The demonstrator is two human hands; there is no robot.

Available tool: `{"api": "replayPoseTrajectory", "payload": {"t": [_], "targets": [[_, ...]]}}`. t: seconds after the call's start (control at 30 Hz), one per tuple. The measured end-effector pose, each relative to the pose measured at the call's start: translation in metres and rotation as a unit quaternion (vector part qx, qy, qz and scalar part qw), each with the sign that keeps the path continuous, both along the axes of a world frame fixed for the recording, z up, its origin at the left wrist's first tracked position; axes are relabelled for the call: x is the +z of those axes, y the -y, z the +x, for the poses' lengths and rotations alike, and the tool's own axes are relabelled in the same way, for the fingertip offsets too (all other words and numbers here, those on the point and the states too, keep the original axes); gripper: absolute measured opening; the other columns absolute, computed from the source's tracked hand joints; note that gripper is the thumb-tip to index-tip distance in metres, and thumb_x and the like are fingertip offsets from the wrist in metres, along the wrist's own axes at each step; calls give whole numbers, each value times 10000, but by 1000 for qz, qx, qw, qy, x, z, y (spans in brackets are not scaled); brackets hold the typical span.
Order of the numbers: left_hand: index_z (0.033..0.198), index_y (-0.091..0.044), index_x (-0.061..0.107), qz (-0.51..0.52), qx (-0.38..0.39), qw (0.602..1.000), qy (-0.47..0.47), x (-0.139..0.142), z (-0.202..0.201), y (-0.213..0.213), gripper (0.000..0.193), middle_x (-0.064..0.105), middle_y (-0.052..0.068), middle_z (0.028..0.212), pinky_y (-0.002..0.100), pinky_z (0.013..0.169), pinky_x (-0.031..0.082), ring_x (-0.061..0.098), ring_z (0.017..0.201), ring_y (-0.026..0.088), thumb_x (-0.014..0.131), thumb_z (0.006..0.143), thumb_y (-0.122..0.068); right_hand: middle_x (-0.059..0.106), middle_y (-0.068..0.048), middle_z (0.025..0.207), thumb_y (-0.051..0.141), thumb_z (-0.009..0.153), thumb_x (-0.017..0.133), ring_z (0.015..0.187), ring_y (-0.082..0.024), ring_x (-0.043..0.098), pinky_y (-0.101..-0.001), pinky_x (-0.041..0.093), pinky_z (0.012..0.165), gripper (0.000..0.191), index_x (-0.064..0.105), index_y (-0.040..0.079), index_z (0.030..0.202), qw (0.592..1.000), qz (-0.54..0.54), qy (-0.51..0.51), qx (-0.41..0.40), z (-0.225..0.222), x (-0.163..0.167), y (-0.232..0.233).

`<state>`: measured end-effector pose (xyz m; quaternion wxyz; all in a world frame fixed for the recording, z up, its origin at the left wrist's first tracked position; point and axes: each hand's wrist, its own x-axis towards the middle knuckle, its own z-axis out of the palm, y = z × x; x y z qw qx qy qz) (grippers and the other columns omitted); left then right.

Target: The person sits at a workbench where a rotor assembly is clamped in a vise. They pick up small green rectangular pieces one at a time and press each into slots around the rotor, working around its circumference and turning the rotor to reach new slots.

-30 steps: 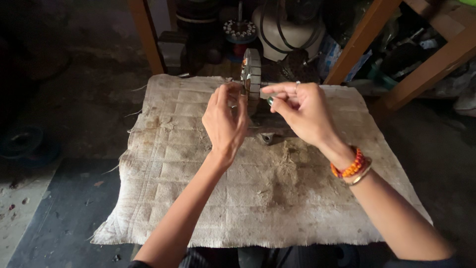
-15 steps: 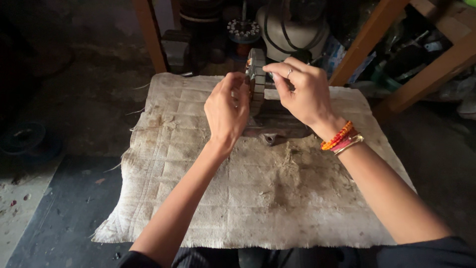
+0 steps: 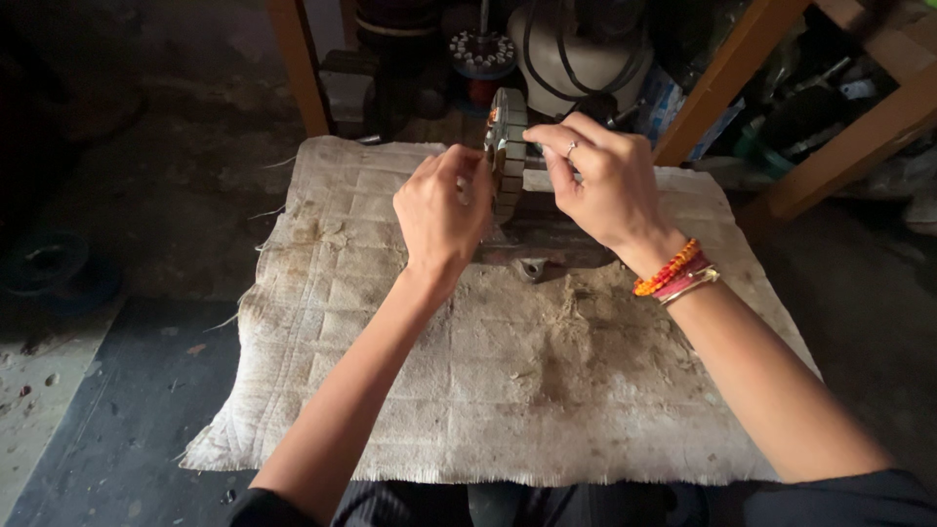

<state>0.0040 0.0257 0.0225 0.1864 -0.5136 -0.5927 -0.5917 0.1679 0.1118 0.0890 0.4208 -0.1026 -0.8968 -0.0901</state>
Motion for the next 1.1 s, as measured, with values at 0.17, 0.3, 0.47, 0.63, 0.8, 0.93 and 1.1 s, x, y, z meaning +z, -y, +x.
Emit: {"api": "replayPoseTrajectory", "payload": {"t": [0.17,0.3,0.47,0.63,0.8,0.93,1.1], "targets": [[935,-76,752,-35,-44,996,63,3,-3,-5,71,772,34,812,283,579,537,716,643,148,714,926,-135,756,-74,965,-21,987,677,646,-148,677,-266,528,555,201,752,70,1150,1000,-18,-18,1,0,-4,-2],[922,-74,765,-46,-137,962,233,4,-8,-13,73,775,43,798,222,560,562,713,634,97,716,872,-95,757,-81,995,-17,1006,666,670,-152,689,-261,541,570,200,728,70,1176,999,-19,-26,4,-3,-8,1],[934,-39,768,7,-264,873,410,-5,-11,-31,76,766,20,805,196,599,498,645,680,55,727,872,-57,757,-79,937,-22,990,666,607,-141,655,-261,505,512,187,733,69,1139,998,-35,-44,-13,-8,-16,2],[1111,-78,716,-125,-395,729,544,-14,-30,-36,192,688,-24,824,205,687,513,633,739,63,697,938,-161,720,-61,857,-13,1010,650,617,-106,627,-238,471,538,130,721,56,1094,992,-91,-85,-21,-2,-39,-5],[1243,-82,655,-101,-406,774,476,-25,-27,-25,307,708,17,1021,279,811,548,659,915,95,660,954,-187,682,-17,762,-11,995,607,543,-54,508,-196,340,463,186,726,60,1119,953,-282,-109,-36,2,-79,-13],[1416,-100,562,-17,-285,936,206,-42,-3,0,406,648,114,1335,346,940,556,656,1102,195,573,1032,-233,708,-21,762,-9,987,615,512,-63,493,-218,344,446,237,730,68,1179,934,-324,-141,-49,9,-110,2],[1544,-125,476,-69,-160,985,-3,-59,11,22,592,514,192,1468,432,1003,532,594,1182,354,636,983,-229,719,-114,963,-100,930,573,702,-174,653,-313,515,608,406,684,62,1285,966,-202,-160,-34,10,-144,32]]}}
